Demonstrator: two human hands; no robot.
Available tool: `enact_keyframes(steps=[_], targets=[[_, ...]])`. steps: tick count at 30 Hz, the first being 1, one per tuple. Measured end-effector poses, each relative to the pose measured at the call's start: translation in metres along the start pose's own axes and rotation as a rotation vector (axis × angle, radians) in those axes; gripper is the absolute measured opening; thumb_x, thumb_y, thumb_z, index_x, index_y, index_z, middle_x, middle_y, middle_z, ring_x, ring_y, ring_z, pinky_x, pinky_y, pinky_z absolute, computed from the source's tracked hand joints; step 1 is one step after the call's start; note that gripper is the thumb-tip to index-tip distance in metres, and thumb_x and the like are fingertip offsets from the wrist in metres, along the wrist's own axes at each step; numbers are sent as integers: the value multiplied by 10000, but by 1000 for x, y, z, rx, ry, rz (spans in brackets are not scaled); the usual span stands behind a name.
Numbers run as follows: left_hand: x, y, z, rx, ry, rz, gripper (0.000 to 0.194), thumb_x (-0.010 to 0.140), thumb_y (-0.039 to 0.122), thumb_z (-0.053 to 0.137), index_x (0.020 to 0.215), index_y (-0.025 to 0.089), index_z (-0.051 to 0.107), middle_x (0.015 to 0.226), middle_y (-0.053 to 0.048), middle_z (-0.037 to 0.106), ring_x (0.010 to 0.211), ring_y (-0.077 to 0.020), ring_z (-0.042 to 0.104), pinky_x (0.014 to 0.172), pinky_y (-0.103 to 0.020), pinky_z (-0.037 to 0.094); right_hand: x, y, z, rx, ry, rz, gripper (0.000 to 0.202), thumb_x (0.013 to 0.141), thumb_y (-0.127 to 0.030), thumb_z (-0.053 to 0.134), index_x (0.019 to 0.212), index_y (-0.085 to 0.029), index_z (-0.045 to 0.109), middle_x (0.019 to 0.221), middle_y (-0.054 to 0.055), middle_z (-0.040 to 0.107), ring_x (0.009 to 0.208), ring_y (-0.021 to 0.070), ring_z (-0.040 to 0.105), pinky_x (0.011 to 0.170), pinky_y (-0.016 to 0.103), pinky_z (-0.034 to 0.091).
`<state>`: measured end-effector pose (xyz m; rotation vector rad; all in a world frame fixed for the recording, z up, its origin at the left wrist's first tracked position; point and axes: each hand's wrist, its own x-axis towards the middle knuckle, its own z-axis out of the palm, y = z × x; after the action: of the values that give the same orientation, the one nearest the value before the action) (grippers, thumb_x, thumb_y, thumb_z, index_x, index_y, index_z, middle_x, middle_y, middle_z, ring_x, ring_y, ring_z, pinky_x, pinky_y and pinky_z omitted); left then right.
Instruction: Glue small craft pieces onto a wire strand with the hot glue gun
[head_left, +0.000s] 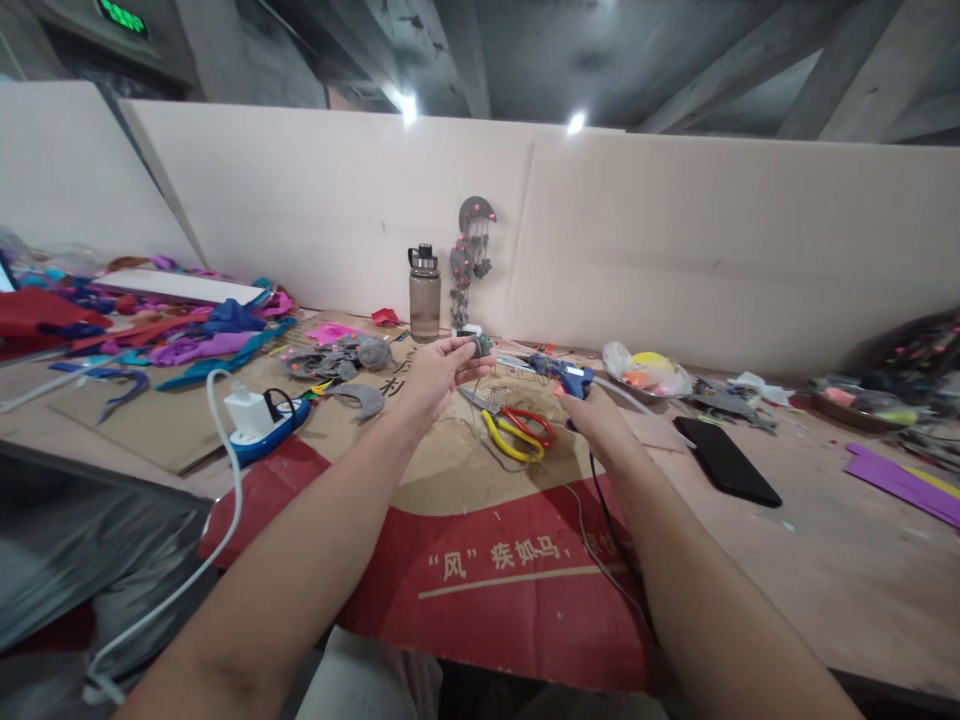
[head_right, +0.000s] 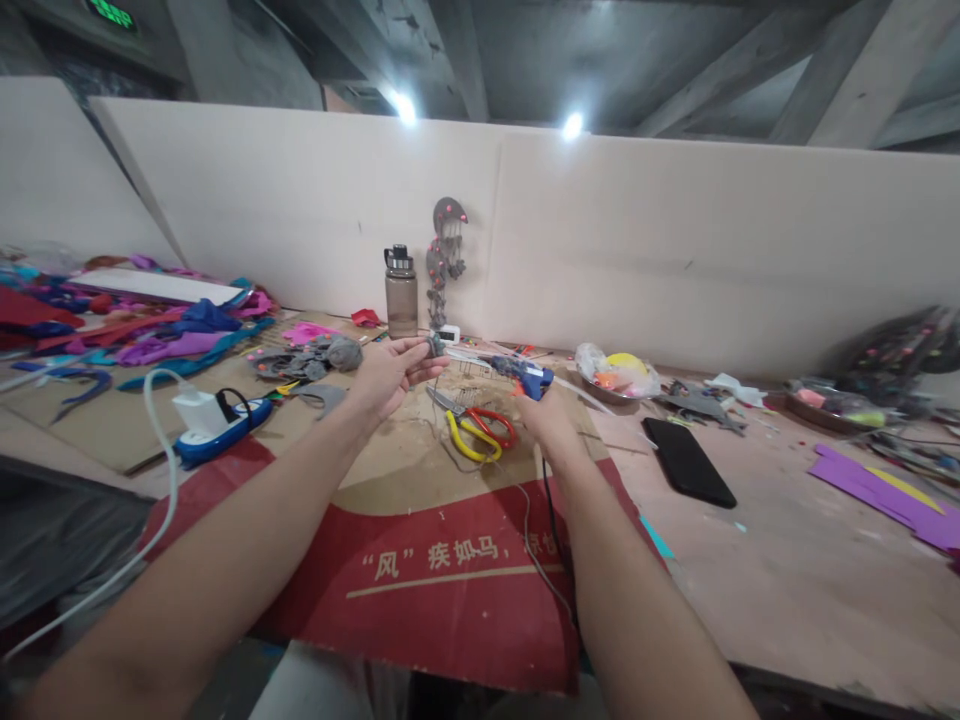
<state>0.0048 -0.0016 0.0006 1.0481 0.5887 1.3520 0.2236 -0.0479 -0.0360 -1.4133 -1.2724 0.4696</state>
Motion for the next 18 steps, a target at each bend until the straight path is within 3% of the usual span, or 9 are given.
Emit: enact_keyframes(steps=[3,6,11,14,18], targets=[[0,-1,-1,42,18,-39,134,771,178,699,833,98,612,757,-73,699,660,-147,703,603,-222,551,-9,-20,9,248,8,106,245,604,-197,594,843,-225,547,781,15,659,573,155,582,513,294,492],[0,-3,-2,117,64,-53,139,754,200,699,815,108,615,736,-59,691,606,-136,689,480,-176,483,-22,-41,14,399,-59,42,312,606,-176,593,895,-232,488,684,-28,613,514,131,548,488,268,461],[-1,-7,-3,203,117,-6,153,715,216,709,791,110,629,719,-41,676,572,-132,676,446,-170,440,-42,-67,14,285,-245,-11,222,684,-240,551,902,-194,542,583,-33,572,480,115,511,470,241,414],[-1,-8,-2,189,109,-4,210,666,236,753,779,111,626,693,-31,665,572,-138,673,491,-196,469,-47,-70,17,217,-248,-42,174,723,-300,540,868,-205,529,564,-42,537,455,106,464,453,241,393],[-1,-8,-2,176,93,9,243,647,249,766,797,113,631,719,-38,680,596,-140,677,539,-221,496,-47,-67,24,239,-214,-76,231,722,-374,551,879,-213,499,684,-17,566,444,95,430,427,255,379]])
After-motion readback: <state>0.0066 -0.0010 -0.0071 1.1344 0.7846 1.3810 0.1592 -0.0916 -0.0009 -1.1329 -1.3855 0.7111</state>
